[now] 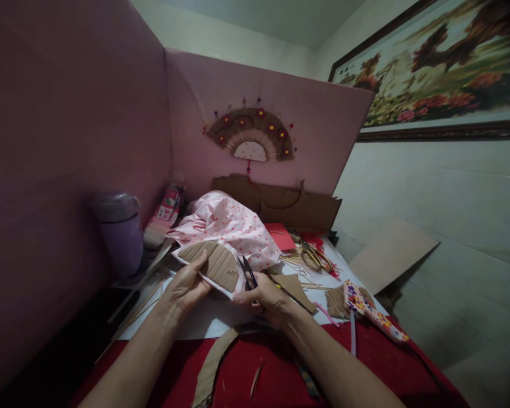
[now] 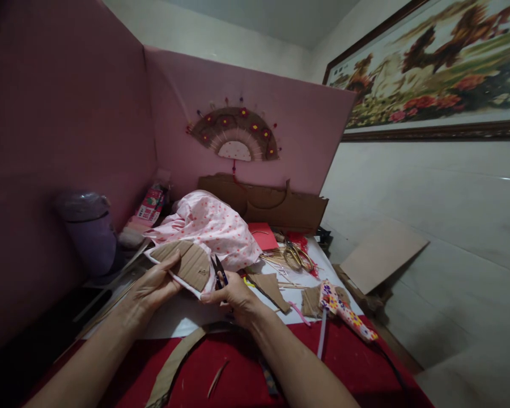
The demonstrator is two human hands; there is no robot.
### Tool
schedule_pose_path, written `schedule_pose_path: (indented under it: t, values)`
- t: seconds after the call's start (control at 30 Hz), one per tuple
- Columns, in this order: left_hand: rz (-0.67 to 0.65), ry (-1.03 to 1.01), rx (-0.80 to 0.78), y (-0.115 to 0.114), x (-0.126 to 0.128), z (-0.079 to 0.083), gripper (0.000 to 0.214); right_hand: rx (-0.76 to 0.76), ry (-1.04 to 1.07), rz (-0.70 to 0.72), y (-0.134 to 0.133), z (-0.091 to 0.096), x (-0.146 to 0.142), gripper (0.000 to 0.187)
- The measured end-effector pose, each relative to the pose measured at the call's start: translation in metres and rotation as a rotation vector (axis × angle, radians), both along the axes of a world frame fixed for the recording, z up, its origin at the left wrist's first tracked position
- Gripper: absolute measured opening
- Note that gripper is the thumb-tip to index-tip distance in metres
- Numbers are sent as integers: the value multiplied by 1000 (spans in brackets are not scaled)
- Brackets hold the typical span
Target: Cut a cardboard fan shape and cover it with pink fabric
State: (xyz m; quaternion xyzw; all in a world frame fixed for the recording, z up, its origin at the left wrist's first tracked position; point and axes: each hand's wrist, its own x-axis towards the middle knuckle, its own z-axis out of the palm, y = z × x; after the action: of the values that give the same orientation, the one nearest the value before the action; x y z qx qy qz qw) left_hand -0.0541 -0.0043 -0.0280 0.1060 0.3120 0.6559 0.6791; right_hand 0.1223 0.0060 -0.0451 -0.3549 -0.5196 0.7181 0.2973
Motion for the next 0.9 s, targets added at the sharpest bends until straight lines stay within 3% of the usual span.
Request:
schedule_pose_path:
  t: [0.17, 0.5, 0.67, 0.9]
  values:
    - [30, 21, -30, 0, 0, 1, 42, 16, -11, -18, 0, 1, 4, 51]
    - [-24, 66, -43, -2, 6, -1, 42, 151, -17, -230, 14, -6, -1, 53]
    - [-102, 74, 6, -1, 6, -9, 41, 223, 59, -197, 14, -6, -5, 48]
    - [-126, 97, -13, -4, 7, -6, 38, 248, 67, -155, 15, -10, -1, 40]
